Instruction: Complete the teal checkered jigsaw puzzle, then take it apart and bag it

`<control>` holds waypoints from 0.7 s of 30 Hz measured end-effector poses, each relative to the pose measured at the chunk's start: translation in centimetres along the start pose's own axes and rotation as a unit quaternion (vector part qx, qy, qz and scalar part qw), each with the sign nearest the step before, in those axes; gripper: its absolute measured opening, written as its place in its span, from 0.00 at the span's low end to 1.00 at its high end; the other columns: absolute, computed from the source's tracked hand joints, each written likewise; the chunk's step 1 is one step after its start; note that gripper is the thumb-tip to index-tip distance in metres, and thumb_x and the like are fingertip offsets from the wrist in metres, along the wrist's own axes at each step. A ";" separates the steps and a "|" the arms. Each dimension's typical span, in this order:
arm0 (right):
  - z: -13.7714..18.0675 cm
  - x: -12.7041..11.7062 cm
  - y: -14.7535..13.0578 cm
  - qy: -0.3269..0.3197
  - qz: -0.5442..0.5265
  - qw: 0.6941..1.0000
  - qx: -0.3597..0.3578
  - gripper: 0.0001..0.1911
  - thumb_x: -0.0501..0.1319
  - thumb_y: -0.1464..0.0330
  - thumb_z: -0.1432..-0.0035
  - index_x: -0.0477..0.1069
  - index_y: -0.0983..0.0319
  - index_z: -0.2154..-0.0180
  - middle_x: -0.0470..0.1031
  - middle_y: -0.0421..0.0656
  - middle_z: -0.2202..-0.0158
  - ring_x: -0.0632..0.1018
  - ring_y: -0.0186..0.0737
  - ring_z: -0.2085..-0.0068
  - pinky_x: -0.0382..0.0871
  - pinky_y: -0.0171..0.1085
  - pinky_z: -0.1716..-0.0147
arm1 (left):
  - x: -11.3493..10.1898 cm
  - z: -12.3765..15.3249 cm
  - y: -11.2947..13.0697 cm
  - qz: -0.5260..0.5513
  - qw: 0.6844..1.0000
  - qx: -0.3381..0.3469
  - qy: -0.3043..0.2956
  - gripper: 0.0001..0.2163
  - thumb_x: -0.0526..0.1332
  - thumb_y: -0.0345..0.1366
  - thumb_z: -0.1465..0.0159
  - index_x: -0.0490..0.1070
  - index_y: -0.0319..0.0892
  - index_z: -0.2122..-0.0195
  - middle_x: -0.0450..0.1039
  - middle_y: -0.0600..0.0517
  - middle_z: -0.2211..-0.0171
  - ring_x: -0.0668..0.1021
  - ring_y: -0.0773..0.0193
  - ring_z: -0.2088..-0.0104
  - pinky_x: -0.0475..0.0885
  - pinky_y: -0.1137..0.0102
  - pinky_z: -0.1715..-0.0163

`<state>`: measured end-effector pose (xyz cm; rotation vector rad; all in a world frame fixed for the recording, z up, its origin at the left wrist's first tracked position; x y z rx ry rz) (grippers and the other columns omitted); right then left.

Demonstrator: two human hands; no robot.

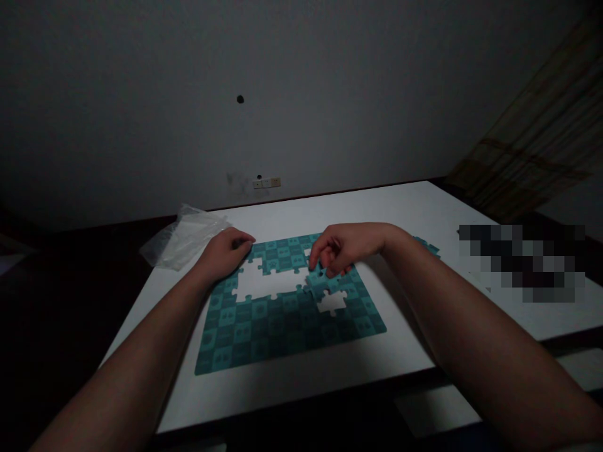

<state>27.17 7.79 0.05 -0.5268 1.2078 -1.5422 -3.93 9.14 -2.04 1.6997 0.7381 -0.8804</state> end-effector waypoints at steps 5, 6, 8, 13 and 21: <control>0.4 -4.8 -0.1 0.312 -0.037 0.941 -0.124 0.16 0.78 0.61 0.46 0.86 0.59 0.57 0.84 0.43 0.64 0.79 0.38 0.65 0.74 0.37 0.65 | 0.1 0.0 -0.1 0.001 1.000 0.002 0.003 0.18 0.62 0.50 0.33 0.87 0.46 0.55 0.85 0.46 0.53 0.83 0.48 0.51 0.77 0.55 0.45; 0.6 -5.3 0.2 0.343 -0.042 0.930 -0.122 0.15 0.78 0.60 0.46 0.85 0.59 0.58 0.84 0.44 0.64 0.79 0.39 0.65 0.74 0.38 0.64 | 0.1 0.0 -0.1 0.002 1.000 0.002 0.003 0.18 0.62 0.50 0.32 0.87 0.47 0.55 0.85 0.46 0.52 0.83 0.48 0.51 0.77 0.55 0.45; 0.6 -5.6 0.9 0.336 -0.045 0.936 -0.096 0.16 0.79 0.60 0.48 0.85 0.60 0.59 0.83 0.45 0.65 0.79 0.41 0.64 0.75 0.39 0.63 | 0.1 0.1 -0.2 0.004 1.000 0.002 0.004 0.17 0.62 0.50 0.33 0.87 0.47 0.55 0.85 0.46 0.52 0.83 0.49 0.52 0.77 0.54 0.44; 0.6 -4.6 1.7 0.232 -0.020 0.971 -0.048 0.15 0.77 0.61 0.50 0.86 0.61 0.61 0.83 0.43 0.68 0.77 0.39 0.68 0.71 0.38 0.67 | 0.0 0.0 -0.1 0.009 1.000 0.011 0.005 0.17 0.63 0.49 0.33 0.87 0.46 0.56 0.85 0.44 0.53 0.83 0.48 0.52 0.78 0.53 0.45; 0.4 -4.5 1.4 0.228 0.006 0.972 -0.050 0.16 0.78 0.59 0.50 0.87 0.61 0.61 0.85 0.45 0.65 0.80 0.41 0.65 0.74 0.39 0.63 | -0.1 0.2 0.3 0.002 1.000 0.006 0.003 0.16 0.63 0.47 0.32 0.88 0.46 0.55 0.85 0.45 0.54 0.84 0.49 0.53 0.78 0.55 0.45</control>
Point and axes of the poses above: each hand's wrist, its own z-axis away from the middle knuckle, its own x-axis out of the palm, y = z × x, the point moved 5 cm from there along -z, towards the middle knuckle
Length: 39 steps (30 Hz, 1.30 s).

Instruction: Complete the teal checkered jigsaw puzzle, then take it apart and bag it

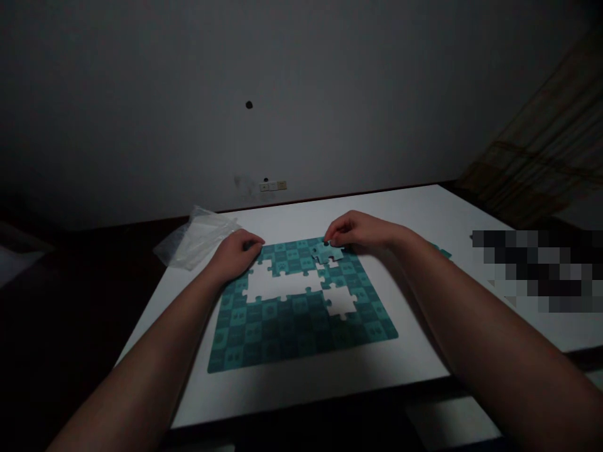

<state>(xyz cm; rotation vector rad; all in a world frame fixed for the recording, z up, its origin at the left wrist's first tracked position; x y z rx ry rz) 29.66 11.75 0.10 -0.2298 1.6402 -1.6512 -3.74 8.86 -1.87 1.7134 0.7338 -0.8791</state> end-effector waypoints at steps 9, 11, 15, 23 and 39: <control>-1.6 6.6 -2.8 0.073 -0.087 0.992 -0.062 0.20 0.78 0.54 0.45 0.82 0.60 0.57 0.83 0.45 0.68 0.82 0.42 0.68 0.75 0.39 0.69 | 0.5 0.2 0.2 0.009 1.000 0.013 0.010 0.14 0.63 0.41 0.31 0.88 0.45 0.54 0.85 0.45 0.54 0.84 0.51 0.53 0.78 0.57 0.46; -1.8 8.3 -2.8 0.042 -0.074 0.995 -0.049 0.18 0.76 0.55 0.43 0.82 0.60 0.57 0.83 0.45 0.70 0.81 0.41 0.70 0.72 0.37 0.72 | 0.5 0.3 0.3 0.012 1.000 0.021 0.013 0.14 0.63 0.40 0.31 0.88 0.45 0.54 0.85 0.45 0.54 0.84 0.51 0.53 0.78 0.58 0.47; -2.0 9.6 -2.3 0.007 -0.039 0.999 -0.022 0.16 0.75 0.57 0.41 0.83 0.60 0.57 0.82 0.43 0.73 0.75 0.37 0.76 0.65 0.36 0.77 | 0.5 0.3 0.5 0.009 1.000 0.024 0.015 0.13 0.63 0.39 0.32 0.88 0.45 0.55 0.85 0.46 0.55 0.84 0.51 0.53 0.78 0.59 0.48; -2.1 9.5 -2.1 0.005 -0.033 0.999 -0.012 0.13 0.72 0.61 0.40 0.82 0.62 0.57 0.83 0.44 0.72 0.73 0.35 0.77 0.63 0.35 0.78 | 0.5 0.2 0.4 0.000 1.000 0.021 0.013 0.13 0.63 0.39 0.32 0.88 0.45 0.55 0.85 0.45 0.55 0.84 0.52 0.53 0.78 0.59 0.48; -2.0 9.7 -2.4 0.011 -0.045 0.999 -0.017 0.07 0.71 0.66 0.40 0.83 0.61 0.59 0.82 0.43 0.73 0.76 0.36 0.75 0.67 0.34 0.74 | 0.2 0.2 0.8 0.006 1.000 0.012 0.015 0.12 0.64 0.37 0.32 0.88 0.45 0.56 0.86 0.47 0.57 0.84 0.53 0.56 0.78 0.60 0.49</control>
Point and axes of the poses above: each hand's wrist, its own z-axis away from the middle knuckle, its own x-axis out of the palm, y = z × x, the point moved 5 cm from there along -z, towards the middle knuckle
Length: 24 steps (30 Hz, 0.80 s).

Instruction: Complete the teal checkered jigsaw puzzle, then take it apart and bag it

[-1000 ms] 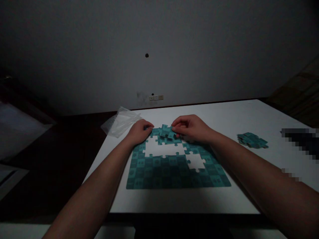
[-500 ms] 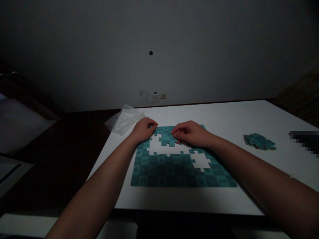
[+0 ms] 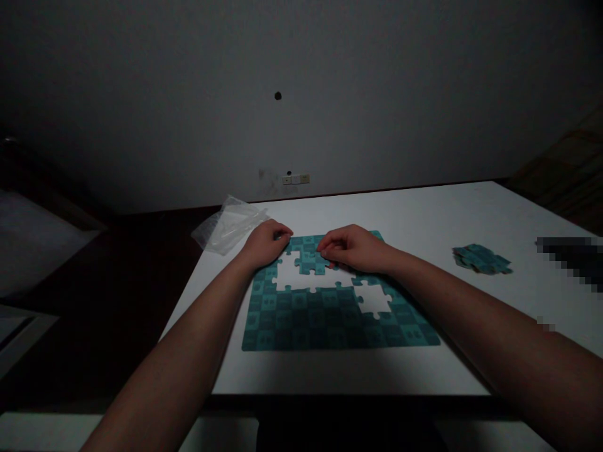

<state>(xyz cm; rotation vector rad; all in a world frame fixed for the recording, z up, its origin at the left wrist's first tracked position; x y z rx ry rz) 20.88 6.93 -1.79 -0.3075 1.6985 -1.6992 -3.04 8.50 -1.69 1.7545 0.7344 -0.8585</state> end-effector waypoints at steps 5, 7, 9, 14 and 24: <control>-0.1 -0.1 0.2 0.000 -0.005 1.000 -0.008 0.09 0.73 0.65 0.41 0.85 0.61 0.59 0.83 0.45 0.72 0.77 0.37 0.74 0.69 0.36 0.73 | 0.0 0.0 -0.2 0.006 1.000 -0.005 -0.001 0.12 0.64 0.38 0.32 0.88 0.44 0.55 0.85 0.47 0.56 0.84 0.53 0.55 0.77 0.60 0.49; -0.1 -0.1 0.2 0.002 -0.001 1.000 -0.010 0.09 0.74 0.65 0.41 0.85 0.61 0.59 0.83 0.45 0.72 0.78 0.37 0.74 0.69 0.36 0.73 | 0.0 0.0 -0.2 0.008 1.000 -0.006 -0.002 0.12 0.64 0.38 0.31 0.88 0.44 0.55 0.85 0.46 0.55 0.84 0.53 0.54 0.77 0.60 0.49; -0.1 -0.2 0.1 0.004 0.001 1.000 -0.013 0.09 0.74 0.65 0.42 0.85 0.61 0.59 0.83 0.45 0.72 0.78 0.37 0.73 0.69 0.36 0.73 | 0.1 0.0 -0.3 0.007 1.000 -0.008 -0.001 0.11 0.64 0.37 0.31 0.88 0.44 0.55 0.85 0.46 0.55 0.84 0.53 0.55 0.77 0.59 0.48; 0.1 0.1 -0.2 -0.023 -0.011 0.999 -0.023 0.15 0.75 0.68 0.47 0.84 0.63 0.56 0.82 0.44 0.69 0.77 0.36 0.72 0.69 0.35 0.72 | 0.2 -0.1 -0.5 0.010 1.000 -0.004 0.001 0.11 0.65 0.37 0.31 0.88 0.46 0.56 0.86 0.47 0.56 0.84 0.53 0.56 0.78 0.59 0.48; 1.3 0.6 -1.9 -0.101 0.126 0.983 -0.083 0.37 0.67 0.74 0.43 0.74 0.57 0.31 0.76 0.37 0.67 0.72 0.36 0.70 0.64 0.35 0.70 | 0.3 -0.1 -0.7 0.006 1.000 -0.016 -0.005 0.12 0.64 0.39 0.31 0.88 0.45 0.54 0.85 0.47 0.55 0.84 0.53 0.55 0.78 0.60 0.48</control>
Point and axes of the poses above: each hand's wrist, its own z-axis away from the middle knuckle, its own x-axis out of the palm, y = z × x, the point moved 5 cm from there along -z, towards the middle knuckle
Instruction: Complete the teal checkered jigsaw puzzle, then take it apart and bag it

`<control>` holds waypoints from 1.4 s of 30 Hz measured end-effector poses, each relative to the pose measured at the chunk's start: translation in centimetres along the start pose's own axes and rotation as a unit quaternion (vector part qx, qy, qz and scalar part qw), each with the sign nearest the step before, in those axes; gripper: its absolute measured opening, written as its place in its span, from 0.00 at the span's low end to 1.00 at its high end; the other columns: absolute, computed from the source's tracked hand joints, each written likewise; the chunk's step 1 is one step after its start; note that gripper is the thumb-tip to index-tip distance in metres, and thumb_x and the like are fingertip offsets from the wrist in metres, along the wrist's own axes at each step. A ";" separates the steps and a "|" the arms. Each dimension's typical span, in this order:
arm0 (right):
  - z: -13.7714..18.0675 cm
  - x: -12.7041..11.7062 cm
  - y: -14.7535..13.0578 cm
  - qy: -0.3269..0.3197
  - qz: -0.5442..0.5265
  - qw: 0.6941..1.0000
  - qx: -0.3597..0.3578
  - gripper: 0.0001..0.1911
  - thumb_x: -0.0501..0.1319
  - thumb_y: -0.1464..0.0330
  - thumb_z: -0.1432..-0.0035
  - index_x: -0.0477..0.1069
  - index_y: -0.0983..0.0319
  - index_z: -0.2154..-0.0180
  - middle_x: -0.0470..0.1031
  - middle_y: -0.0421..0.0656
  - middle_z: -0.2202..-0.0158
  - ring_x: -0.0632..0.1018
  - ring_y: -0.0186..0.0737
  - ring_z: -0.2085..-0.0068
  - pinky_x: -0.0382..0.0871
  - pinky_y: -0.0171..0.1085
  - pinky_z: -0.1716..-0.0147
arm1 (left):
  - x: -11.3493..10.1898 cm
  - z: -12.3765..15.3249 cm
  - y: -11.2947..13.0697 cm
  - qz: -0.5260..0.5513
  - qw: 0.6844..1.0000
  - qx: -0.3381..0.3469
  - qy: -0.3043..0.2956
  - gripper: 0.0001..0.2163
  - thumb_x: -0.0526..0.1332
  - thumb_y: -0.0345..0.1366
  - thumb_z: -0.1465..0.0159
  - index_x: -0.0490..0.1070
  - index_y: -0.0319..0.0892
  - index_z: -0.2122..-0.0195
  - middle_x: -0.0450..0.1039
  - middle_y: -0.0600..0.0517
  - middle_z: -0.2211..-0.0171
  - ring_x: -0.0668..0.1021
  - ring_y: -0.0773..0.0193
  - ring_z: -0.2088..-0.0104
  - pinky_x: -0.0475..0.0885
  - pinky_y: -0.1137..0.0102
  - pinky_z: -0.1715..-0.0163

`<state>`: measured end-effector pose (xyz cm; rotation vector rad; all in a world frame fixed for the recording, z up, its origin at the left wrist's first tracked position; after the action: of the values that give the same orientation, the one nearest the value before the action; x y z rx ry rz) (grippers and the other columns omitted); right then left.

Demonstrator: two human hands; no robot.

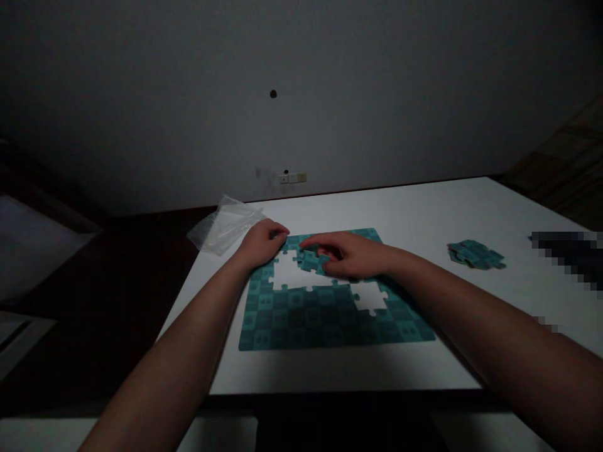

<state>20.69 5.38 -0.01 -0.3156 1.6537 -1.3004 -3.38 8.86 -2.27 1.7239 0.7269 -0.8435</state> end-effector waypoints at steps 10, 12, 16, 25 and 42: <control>-0.2 0.0 0.4 0.025 -0.057 0.998 -0.009 0.20 0.66 0.70 0.40 0.78 0.59 0.46 0.77 0.38 0.70 0.72 0.36 0.73 0.63 0.35 0.71 | -0.2 0.1 0.2 -0.008 1.000 0.003 0.004 0.12 0.64 0.40 0.31 0.88 0.46 0.55 0.85 0.48 0.56 0.84 0.54 0.56 0.78 0.61 0.48; -0.4 -0.1 1.0 0.055 -0.115 0.992 0.003 0.14 0.68 0.67 0.40 0.76 0.60 0.51 0.78 0.38 0.72 0.73 0.36 0.75 0.62 0.35 0.74 | -0.2 0.1 0.3 -0.010 1.000 0.008 0.004 0.12 0.64 0.40 0.32 0.88 0.46 0.55 0.85 0.48 0.56 0.84 0.53 0.57 0.78 0.60 0.48; -0.4 -0.4 1.1 0.094 -0.181 0.979 0.028 0.13 0.71 0.61 0.40 0.74 0.59 0.59 0.85 0.44 0.70 0.76 0.36 0.76 0.61 0.34 0.78 | -0.3 0.0 0.3 -0.010 1.000 0.012 0.005 0.12 0.64 0.39 0.32 0.88 0.46 0.56 0.85 0.48 0.57 0.83 0.53 0.57 0.78 0.59 0.48; -0.4 -0.5 0.3 0.111 -0.201 0.973 0.022 0.16 0.71 0.55 0.37 0.74 0.60 0.65 0.86 0.48 0.70 0.71 0.32 0.79 0.59 0.35 0.78 | -0.1 0.1 0.3 -0.010 1.000 0.011 0.001 0.12 0.63 0.38 0.31 0.88 0.45 0.55 0.85 0.47 0.57 0.83 0.53 0.56 0.78 0.59 0.48; -0.8 -1.2 1.3 0.188 -0.238 0.951 0.055 0.12 0.71 0.60 0.36 0.73 0.58 0.67 0.88 0.49 0.65 0.85 0.41 0.65 0.74 0.37 0.67 | -1.4 2.0 5.9 0.163 0.978 0.123 -0.042 0.14 0.64 0.46 0.31 0.82 0.43 0.66 0.83 0.49 0.67 0.81 0.58 0.65 0.73 0.64 0.60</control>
<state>21.09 7.25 -0.53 -0.4383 1.8787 -1.9022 0.16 5.20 1.53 1.9469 0.2781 -0.7931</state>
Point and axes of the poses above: each hand's wrist, its own z-axis away from the middle knuckle, its own x-axis out of the palm, y = z × x, the point moved 5 cm from there along -z, towards the middle knuckle
